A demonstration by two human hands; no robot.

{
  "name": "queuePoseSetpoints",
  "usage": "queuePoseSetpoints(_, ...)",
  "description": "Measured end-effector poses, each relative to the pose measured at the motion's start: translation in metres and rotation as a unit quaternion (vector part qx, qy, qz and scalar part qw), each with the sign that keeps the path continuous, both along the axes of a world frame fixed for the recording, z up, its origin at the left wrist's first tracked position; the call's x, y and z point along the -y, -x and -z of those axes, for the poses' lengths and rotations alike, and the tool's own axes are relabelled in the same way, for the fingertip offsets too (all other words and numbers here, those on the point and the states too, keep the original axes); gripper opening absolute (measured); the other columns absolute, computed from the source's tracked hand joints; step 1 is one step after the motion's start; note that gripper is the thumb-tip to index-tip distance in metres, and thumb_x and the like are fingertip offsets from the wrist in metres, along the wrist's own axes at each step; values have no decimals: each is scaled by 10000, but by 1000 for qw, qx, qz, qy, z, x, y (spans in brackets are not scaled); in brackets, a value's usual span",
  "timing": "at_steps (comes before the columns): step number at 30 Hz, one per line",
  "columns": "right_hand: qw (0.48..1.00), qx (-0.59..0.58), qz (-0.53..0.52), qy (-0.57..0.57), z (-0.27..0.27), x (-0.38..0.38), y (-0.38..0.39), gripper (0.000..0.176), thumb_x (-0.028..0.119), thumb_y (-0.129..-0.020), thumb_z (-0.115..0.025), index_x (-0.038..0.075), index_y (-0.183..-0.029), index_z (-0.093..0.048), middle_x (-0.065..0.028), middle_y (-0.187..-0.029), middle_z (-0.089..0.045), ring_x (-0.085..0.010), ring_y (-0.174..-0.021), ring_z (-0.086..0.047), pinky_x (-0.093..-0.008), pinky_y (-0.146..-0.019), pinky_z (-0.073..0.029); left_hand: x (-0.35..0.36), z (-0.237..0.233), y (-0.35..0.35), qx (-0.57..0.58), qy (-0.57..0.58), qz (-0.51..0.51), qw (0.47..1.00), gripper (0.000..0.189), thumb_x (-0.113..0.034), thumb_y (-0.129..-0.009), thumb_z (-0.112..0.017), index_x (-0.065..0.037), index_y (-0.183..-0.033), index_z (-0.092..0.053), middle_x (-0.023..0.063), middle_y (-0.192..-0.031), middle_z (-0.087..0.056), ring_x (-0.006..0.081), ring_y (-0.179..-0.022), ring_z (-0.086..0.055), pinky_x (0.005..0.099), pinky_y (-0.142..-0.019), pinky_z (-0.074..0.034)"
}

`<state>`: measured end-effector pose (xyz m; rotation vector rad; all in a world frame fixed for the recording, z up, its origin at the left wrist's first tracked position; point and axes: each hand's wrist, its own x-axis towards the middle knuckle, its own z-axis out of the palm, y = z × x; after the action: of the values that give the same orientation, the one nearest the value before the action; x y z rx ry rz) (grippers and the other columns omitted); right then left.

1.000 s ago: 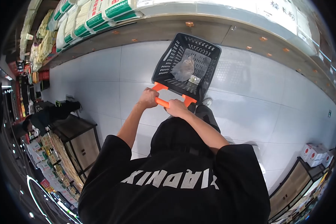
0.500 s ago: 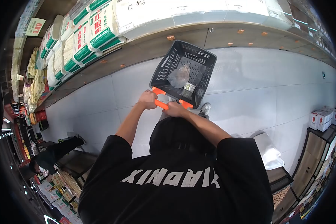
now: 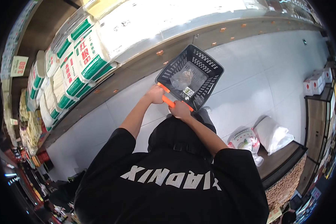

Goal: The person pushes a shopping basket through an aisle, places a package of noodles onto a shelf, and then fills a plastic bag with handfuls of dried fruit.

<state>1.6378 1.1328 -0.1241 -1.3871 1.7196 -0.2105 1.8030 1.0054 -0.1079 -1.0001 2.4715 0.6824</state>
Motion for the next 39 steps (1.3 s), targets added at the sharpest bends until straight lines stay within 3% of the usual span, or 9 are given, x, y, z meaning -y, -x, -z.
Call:
queuePoseSetpoints(2, 999, -3, 20, 42, 5, 12, -1, 369, 367, -829, -643, 8, -868, -719, -220, -836, -708, -420, -798, -688, -499, -749, -549, 12, -1, 2, -11, -2, 18, 1000, 134, -159, -659, -641, -75, -732, -714, 163, -821, -723, 332, -873, -707, 427, -826, -545)
queuePoseSetpoints(6, 999, 10, 50, 9, -5, 41, 30, 360, 353, -792, -662, 4, -855, -721, -231, -824, -701, -412, -843, -688, -482, -794, -546, 51, 2, 37, -23, 4, 31, 999, 90, -174, -615, -661, -94, -653, -678, 153, -737, -694, 355, -807, -682, 436, -829, -520)
queuePoseSetpoints(13, 992, 43, 109, 37, -3, 79, 70, 384, 373, -800, -707, -5, -870, -697, -236, -819, -690, -412, -838, -682, -485, -780, -536, 105, 0, 88, -33, 22, 55, 998, 123, -163, -599, -665, -75, -681, -693, 167, -738, -689, 370, -803, -679, 443, -854, -521)
queuePoseSetpoints(16, 988, 87, 116, 45, 9, 100, 78, 385, 379, -810, -713, 2, -883, -687, -235, -813, -684, -412, -838, -682, -490, -774, -532, 132, 4, 103, -34, 42, 80, 995, 143, -191, -634, -676, -95, -722, -734, 170, -781, -713, 336, -879, -701, 418, -846, -534)
queuePoseSetpoints(18, 985, 93, 133, 56, 13, 109, 80, 344, 348, -830, -687, 12, -907, -691, -225, -833, -692, -413, -846, -681, -492, -785, -534, 147, 7, 113, 12, 20, 122, 992, 155, -176, -606, -663, -96, -722, -726, 163, -758, -693, 353, -840, -677, 429, -909, -498)
queuePoseSetpoints(27, 998, 32, 59, 17, 16, 136, 139, 359, 368, -880, -626, 38, -995, -708, -219, -931, -714, -434, -917, -677, -516, -850, -533, 161, 37, 165, -4, 36, 150, 988, 167, -239, -646, -683, -123, -739, -761, 130, -831, -721, 275, -945, -676, 383, -946, -437)
queuePoseSetpoints(31, 993, 55, 104, -13, 10, 166, 159, 393, 401, -887, -628, 29, -995, -693, -248, -961, -703, -445, -947, -665, -529, -865, -521, 197, 33, 195, 20, 36, 177, 983, 171, -227, -641, -681, -124, -749, -766, 132, -826, -719, 282, -941, -675, 375, -946, -434)
queuePoseSetpoints(34, 991, 46, 129, -6, 14, 195, 168, 366, 373, -895, -608, 38, -1014, -695, -250, -991, -701, -448, -964, -661, -523, -873, -520, 234, 26, 216, 10, 51, 207, 977, 164, -205, -630, -675, -117, -739, -761, 138, -807, -711, 288, -952, -672, 374, -951, -430)
queuePoseSetpoints(39, 985, 12, 167, -48, 3, 229, 225, 350, 336, -859, -616, 29, -1005, -701, -235, -1003, -705, -415, -993, -669, -510, -905, -526, 286, 22, 282, -104, 32, 250, 962, 174, -217, -656, -657, -95, -733, -753, 158, -734, -689, 326, -828, -686, 412, -892, -480)
